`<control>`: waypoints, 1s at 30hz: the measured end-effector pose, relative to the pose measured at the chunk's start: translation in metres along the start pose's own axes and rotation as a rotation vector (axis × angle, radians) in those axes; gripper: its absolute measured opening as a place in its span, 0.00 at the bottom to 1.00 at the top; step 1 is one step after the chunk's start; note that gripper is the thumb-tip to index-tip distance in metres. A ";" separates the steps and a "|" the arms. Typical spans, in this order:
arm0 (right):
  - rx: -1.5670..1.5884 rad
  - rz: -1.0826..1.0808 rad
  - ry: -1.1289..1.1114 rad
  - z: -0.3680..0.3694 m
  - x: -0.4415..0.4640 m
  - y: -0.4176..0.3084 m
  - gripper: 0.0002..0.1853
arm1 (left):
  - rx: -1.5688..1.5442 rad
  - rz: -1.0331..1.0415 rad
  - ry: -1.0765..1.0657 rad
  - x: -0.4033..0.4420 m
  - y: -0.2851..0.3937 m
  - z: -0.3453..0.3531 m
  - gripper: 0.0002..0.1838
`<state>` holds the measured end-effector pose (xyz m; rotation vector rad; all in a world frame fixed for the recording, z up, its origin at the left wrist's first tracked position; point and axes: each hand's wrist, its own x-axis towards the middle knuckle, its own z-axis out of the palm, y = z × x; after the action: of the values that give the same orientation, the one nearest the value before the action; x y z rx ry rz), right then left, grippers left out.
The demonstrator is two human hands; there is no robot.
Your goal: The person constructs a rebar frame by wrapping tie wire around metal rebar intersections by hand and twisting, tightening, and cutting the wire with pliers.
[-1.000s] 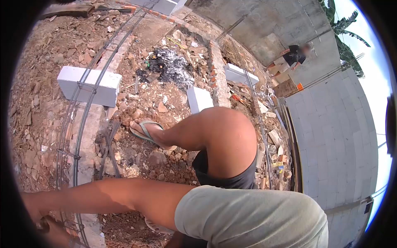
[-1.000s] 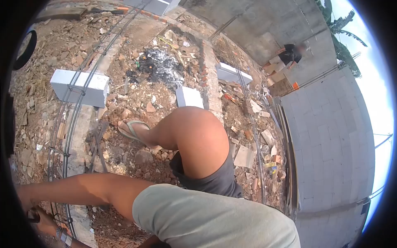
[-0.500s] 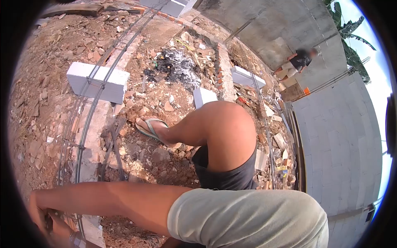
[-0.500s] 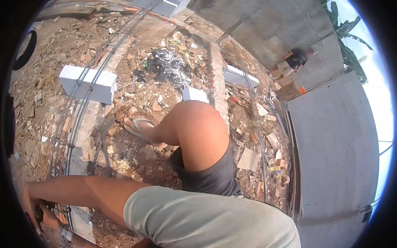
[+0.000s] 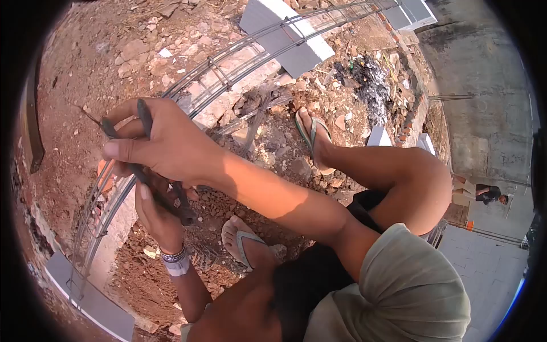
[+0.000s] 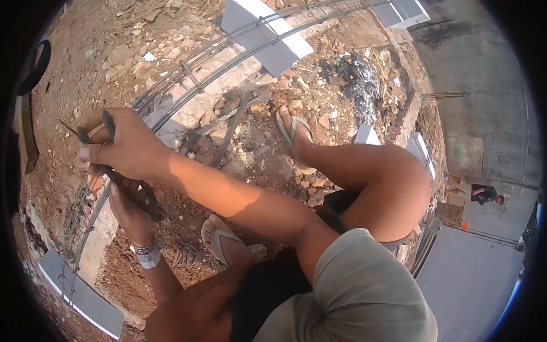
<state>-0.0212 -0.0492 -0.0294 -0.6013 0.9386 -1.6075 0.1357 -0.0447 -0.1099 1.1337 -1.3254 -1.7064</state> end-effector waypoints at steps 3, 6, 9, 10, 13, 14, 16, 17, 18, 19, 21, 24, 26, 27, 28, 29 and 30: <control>0.118 0.244 0.107 -0.033 -0.044 0.038 0.23 | -0.158 -0.426 -0.279 -0.034 -0.023 -0.011 0.29; 0.265 0.364 0.025 -0.047 -0.063 0.085 0.23 | -0.318 -0.569 -0.385 -0.057 -0.076 -0.034 0.24; 0.315 0.420 -0.061 -0.051 -0.065 0.114 0.21 | -0.489 -0.531 -0.613 -0.065 -0.106 -0.063 0.17; 0.321 0.421 -0.033 -0.051 -0.065 0.121 0.21 | -0.544 -0.498 -0.717 -0.064 -0.107 -0.071 0.16; 0.342 0.462 0.025 -0.070 -0.070 0.144 0.19 | -0.272 -0.649 -0.480 -0.073 -0.102 -0.083 0.12; 0.318 0.478 0.028 -0.081 -0.073 0.154 0.20 | -0.011 -0.445 -0.434 -0.076 -0.107 -0.087 0.10; 0.242 0.432 -0.025 -0.097 -0.085 0.178 0.23 | 0.499 -0.035 -0.323 -0.082 -0.118 -0.094 0.08; 0.239 0.478 0.041 -0.106 -0.088 0.187 0.24 | 0.559 -0.013 -0.266 -0.085 -0.121 -0.094 0.07; 0.235 0.527 0.112 -0.106 -0.088 0.187 0.25 | 0.615 0.003 -0.212 -0.090 -0.119 -0.091 0.07; 0.230 0.579 0.186 -0.106 -0.091 0.187 0.26 | 0.671 0.016 -0.158 -0.095 -0.116 -0.089 0.06; -0.068 0.632 0.325 -0.111 -0.089 0.188 0.28 | 0.900 0.157 -0.082 -0.098 -0.108 -0.093 0.06; -0.494 0.599 0.387 -0.134 -0.083 0.177 0.25 | 0.846 0.135 0.114 -0.100 -0.095 -0.094 0.06; -0.806 0.456 0.359 -0.138 -0.076 0.165 0.23 | 0.822 0.118 0.139 -0.097 -0.081 -0.093 0.07; -0.774 0.338 0.288 -0.136 -0.071 0.156 0.21 | 0.884 0.145 0.087 -0.091 -0.062 -0.091 0.07; -0.738 0.220 0.217 -0.130 -0.065 0.143 0.20 | 0.946 0.173 0.036 -0.087 -0.051 -0.089 0.07; -0.701 0.101 0.144 -0.123 -0.059 0.130 0.18 | 0.936 0.193 0.028 -0.086 -0.049 -0.089 0.08; -0.798 0.046 0.069 -0.103 -0.055 0.109 0.16 | 0.926 0.213 0.019 -0.084 -0.048 -0.088 0.08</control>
<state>-0.0285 0.0234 -0.1707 -1.0537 1.6454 -1.1778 0.2489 0.0094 -0.1463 1.3959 -2.2224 -0.8948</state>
